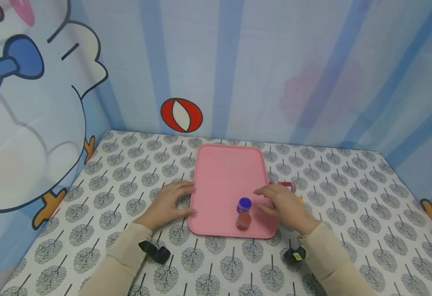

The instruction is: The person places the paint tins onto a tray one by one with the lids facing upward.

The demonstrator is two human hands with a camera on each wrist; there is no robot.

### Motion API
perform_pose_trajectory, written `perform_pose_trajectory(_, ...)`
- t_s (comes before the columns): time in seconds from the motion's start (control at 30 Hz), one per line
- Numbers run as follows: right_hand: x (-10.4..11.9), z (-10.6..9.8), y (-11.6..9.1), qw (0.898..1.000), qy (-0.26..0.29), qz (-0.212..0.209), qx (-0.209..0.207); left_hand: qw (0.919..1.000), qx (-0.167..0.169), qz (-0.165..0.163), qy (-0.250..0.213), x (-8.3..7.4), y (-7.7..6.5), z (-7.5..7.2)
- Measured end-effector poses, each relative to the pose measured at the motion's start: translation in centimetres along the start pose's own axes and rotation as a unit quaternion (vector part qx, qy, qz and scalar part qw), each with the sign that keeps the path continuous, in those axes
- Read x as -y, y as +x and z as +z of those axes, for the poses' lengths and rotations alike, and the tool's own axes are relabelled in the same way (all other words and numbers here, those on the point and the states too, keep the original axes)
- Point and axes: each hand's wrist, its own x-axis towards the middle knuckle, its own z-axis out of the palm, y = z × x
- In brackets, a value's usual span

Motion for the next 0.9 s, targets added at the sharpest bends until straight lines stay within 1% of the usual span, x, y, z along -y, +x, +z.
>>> perform_pose_trajectory(0.1, -0.4, 0.0, -0.4, 1.000, 0.007, 0.010, -0.002, 1.0000, 0.003, -0.004, 0.000, 0.0, 0.1, 0.0)
perform_pose_trajectory(0.23, -0.9, -0.1, -0.7, 1.000, 0.009, 0.014, -0.008, 0.9999, 0.007, -0.010, -0.004, 0.0, 0.1, 0.2)
perform_pose_trajectory(0.53, -1.8, -0.6, -1.5, 0.999, 0.013, 0.032, -0.021, 0.9999, 0.004, -0.010, -0.007, -0.1, 0.2, 0.3)
perform_pose_trajectory(0.9, -2.9, -1.0, -1.6, 0.999, 0.003, 0.033, -0.034, 0.9999, -0.002, -0.011, -0.009, -0.2, 0.1, 0.1)
